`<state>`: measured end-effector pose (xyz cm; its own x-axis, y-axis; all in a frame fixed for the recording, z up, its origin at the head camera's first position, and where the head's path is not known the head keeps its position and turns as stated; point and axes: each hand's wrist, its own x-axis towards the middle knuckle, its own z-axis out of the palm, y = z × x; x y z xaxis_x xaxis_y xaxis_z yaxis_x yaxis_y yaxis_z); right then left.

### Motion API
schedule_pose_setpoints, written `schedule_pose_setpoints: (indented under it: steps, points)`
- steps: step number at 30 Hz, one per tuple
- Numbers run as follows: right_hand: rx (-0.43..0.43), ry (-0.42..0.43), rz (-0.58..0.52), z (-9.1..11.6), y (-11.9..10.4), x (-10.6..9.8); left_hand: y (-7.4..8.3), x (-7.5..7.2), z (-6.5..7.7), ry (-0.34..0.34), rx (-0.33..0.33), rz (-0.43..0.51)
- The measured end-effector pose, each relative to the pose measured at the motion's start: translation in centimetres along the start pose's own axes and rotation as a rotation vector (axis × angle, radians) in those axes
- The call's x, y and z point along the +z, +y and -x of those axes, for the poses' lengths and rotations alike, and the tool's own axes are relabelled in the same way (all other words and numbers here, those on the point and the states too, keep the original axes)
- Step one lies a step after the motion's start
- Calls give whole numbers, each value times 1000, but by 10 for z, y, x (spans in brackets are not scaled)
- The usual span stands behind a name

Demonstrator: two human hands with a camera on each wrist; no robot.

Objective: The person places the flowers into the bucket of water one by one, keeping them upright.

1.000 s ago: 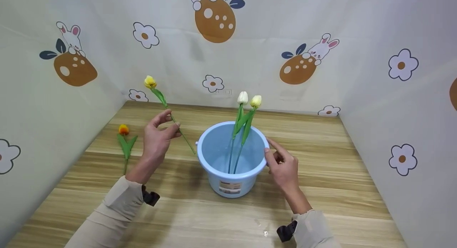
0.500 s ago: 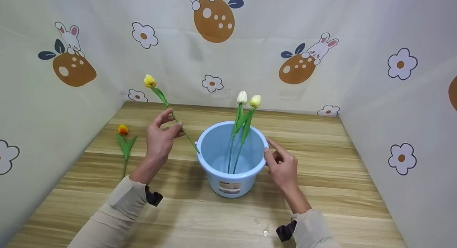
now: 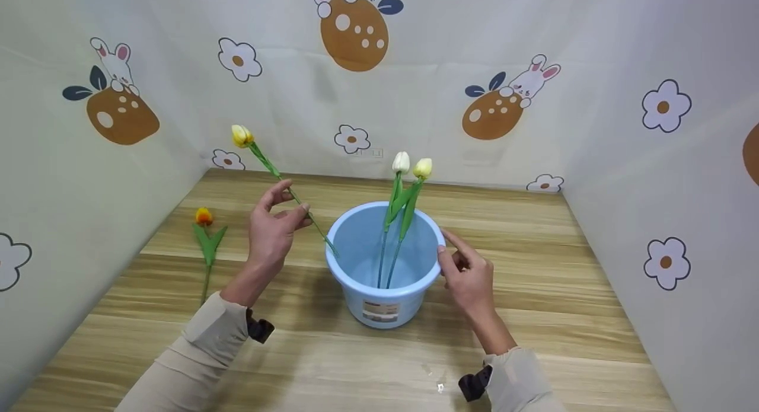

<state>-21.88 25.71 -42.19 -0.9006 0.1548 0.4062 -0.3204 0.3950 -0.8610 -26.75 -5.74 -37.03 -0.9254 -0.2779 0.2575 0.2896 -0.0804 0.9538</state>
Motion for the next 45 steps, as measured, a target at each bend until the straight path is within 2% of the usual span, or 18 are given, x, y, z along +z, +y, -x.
schedule_pose_setpoints:
  steps: [5, 13, 29, 39, 45]
  points:
    - [-31, 7, -9, 4, -18, 1, 1, 3, 2, -19, 18, -10]
    - [-35, 10, -3, 5, -21, 2, 0, 9, 4, -21, 47, -61]
    - [-13, -27, 64, 6, -21, 0, 1, 22, 16, -106, 170, -336]
    - [-12, 14, -52, 5, -20, 2, 4, 30, 22, -151, 218, -496]
    - [-8, 17, -31, 5, -21, 2, 7, 38, 26, -174, 225, -534]
